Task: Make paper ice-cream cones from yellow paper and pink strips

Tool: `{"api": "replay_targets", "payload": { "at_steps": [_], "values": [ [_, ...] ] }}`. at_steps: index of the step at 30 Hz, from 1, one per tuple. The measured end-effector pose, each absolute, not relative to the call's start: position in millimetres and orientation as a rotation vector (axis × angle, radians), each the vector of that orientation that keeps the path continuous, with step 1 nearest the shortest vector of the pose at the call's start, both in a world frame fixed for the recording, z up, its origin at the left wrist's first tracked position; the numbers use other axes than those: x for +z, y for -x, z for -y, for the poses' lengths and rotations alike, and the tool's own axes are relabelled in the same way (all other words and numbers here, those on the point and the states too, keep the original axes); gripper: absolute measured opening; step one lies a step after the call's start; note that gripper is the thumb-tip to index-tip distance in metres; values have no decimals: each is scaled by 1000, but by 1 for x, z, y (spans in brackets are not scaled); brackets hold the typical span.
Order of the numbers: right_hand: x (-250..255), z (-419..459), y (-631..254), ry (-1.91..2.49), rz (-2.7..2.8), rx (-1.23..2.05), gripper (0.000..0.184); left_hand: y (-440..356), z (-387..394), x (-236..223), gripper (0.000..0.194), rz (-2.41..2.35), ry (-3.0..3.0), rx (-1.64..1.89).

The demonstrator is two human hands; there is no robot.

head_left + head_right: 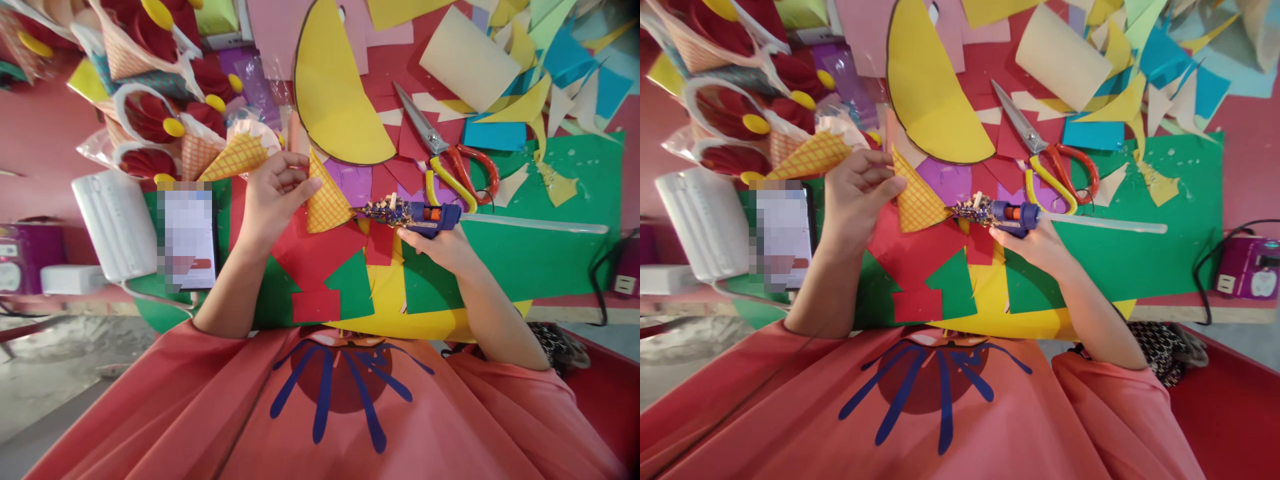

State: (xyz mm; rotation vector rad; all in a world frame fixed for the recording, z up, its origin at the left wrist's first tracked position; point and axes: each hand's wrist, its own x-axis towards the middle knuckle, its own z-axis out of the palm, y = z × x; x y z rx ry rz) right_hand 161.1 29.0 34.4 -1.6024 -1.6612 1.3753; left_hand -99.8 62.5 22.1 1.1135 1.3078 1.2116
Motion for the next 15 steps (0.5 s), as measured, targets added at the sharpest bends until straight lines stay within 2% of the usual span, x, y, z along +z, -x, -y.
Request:
{"api": "replay_targets", "payload": {
  "at_steps": [15],
  "values": [
    [37, -29, -160, 1622, 1652, 1386, 18, 105, -64, 19, 36, -1236, -1180, 1265]
  ]
}}
